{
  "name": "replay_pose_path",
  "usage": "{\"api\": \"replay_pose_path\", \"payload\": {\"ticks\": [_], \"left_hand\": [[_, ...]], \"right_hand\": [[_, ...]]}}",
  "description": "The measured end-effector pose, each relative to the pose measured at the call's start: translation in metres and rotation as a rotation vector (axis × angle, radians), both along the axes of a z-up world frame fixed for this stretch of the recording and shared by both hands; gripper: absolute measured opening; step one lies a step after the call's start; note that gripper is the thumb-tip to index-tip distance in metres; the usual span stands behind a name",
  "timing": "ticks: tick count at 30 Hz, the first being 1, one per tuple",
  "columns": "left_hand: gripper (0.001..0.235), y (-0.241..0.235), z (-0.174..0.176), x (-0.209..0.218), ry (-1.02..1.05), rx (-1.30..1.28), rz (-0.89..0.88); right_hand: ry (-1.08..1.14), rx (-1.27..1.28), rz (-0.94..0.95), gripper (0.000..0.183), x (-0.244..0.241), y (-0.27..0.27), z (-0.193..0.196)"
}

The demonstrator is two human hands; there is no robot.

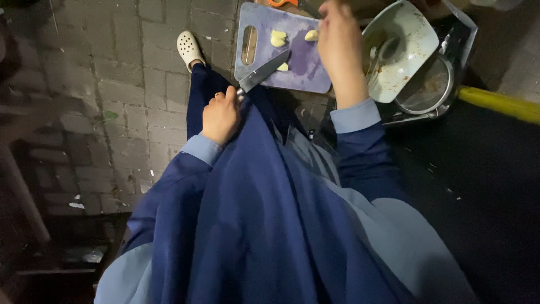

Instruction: The person places garlic cloves on a cutting board and uses a knife to slice and mince them. The person repeatedly chops the garlic into smaller pieces and gathers them into a pile on the board.

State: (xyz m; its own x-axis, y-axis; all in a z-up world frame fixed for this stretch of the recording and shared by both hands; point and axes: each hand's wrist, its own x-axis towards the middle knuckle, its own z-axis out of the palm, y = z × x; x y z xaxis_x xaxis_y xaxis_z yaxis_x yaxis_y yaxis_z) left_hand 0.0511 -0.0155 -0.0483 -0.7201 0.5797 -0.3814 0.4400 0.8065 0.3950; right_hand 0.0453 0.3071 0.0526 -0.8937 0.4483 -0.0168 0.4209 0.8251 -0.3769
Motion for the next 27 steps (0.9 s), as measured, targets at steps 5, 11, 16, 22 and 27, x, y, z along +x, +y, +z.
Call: {"api": "replay_pose_path", "payload": {"ticks": [5,11,16,22,27], "left_hand": [[0.033,-0.002,0.042,-0.022,-0.364,0.123,0.030],[0.032,-0.002,0.056,-0.033,-0.372,0.105,0.103],[0.038,-0.003,0.082,-0.039,-0.389,0.055,0.094],[0.037,-0.003,0.096,-0.036,-0.412,0.054,0.094],[0.033,-0.011,0.074,-0.031,-0.380,0.065,0.122]], "right_hand": [[-0.237,-0.009,0.112,0.037,0.019,0.010,-0.052],[-0.213,0.065,0.150,0.005,0.040,-0.001,-0.075],[0.012,0.055,0.186,0.006,0.093,-0.073,-0.052],[0.160,0.107,0.178,0.015,0.086,-0.095,-0.090],[0.207,0.157,0.130,0.012,0.058,-0.047,-0.095]]}}
